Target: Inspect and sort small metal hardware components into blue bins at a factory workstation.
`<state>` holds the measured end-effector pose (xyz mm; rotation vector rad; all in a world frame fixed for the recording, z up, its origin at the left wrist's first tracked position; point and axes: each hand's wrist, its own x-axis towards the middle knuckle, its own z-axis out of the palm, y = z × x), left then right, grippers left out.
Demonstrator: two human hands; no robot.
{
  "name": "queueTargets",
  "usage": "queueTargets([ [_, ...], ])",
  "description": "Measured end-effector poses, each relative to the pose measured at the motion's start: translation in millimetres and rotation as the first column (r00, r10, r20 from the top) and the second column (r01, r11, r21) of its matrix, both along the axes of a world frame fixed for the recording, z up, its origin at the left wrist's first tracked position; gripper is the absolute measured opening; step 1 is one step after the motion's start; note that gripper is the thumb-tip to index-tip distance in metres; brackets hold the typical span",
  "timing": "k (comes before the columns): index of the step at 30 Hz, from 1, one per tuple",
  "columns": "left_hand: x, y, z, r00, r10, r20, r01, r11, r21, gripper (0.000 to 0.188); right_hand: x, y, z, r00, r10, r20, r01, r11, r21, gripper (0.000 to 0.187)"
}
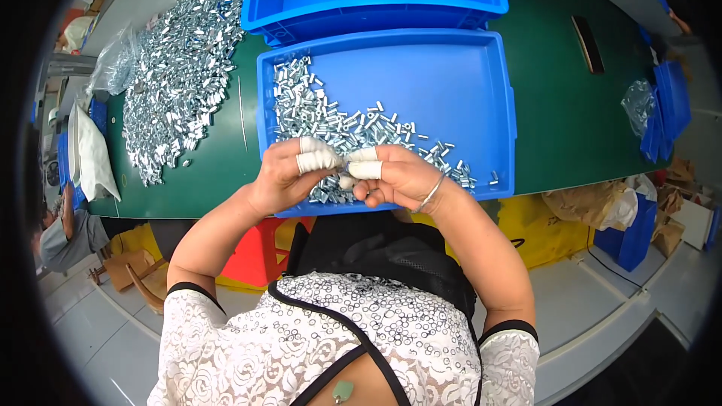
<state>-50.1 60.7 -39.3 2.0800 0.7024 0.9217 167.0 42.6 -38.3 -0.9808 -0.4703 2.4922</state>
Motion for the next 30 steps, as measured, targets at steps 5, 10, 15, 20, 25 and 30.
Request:
queueTargets([
  [5, -4.1, -23.0, 3.5, 0.998, -0.040, -0.047, 0.043, 0.998, 0.050, 0.028, -5.1, -25.9, -3.5, 0.999, -0.035, 0.006, 0.035, 0.999, -0.021, 0.015],
  [10, -1.9, -38.3, 7.0, 0.983, 0.034, -0.182, -0.019, 0.996, 0.082, 0.038, -15.2, -40.7, 0.7, 0.986, -0.167, 0.017, 0.168, 0.985, -0.032, 0.013],
  [15, 10.2, -58.5, 6.4, 0.978, 0.135, -0.159, -0.155, 0.980, -0.121, 0.034, -15.7, -45.9, -0.3, 0.962, -0.242, 0.126, 0.227, 0.965, 0.129, 0.013],
  [20, 18.5, -72.6, -6.4, 0.974, 0.222, 0.045, -0.179, 0.879, -0.441, 0.030, -24.0, -55.6, -1.3, 0.908, -0.339, 0.245, 0.253, 0.911, 0.324, 0.012],
  [25, 19.3, -79.1, 2.2, 0.967, 0.252, 0.038, -0.171, 0.752, -0.636, 0.029, -25.1, -64.7, 3.3, 0.763, -0.510, 0.396, 0.017, 0.629, 0.777, 0.016],
  [30, 19.0, -81.1, 16.5, 0.960, 0.278, 0.009, -0.236, 0.833, -0.500, 0.028, -24.6, -66.9, 11.5, 0.746, -0.553, 0.371, -0.078, 0.481, 0.873, 0.018],
])
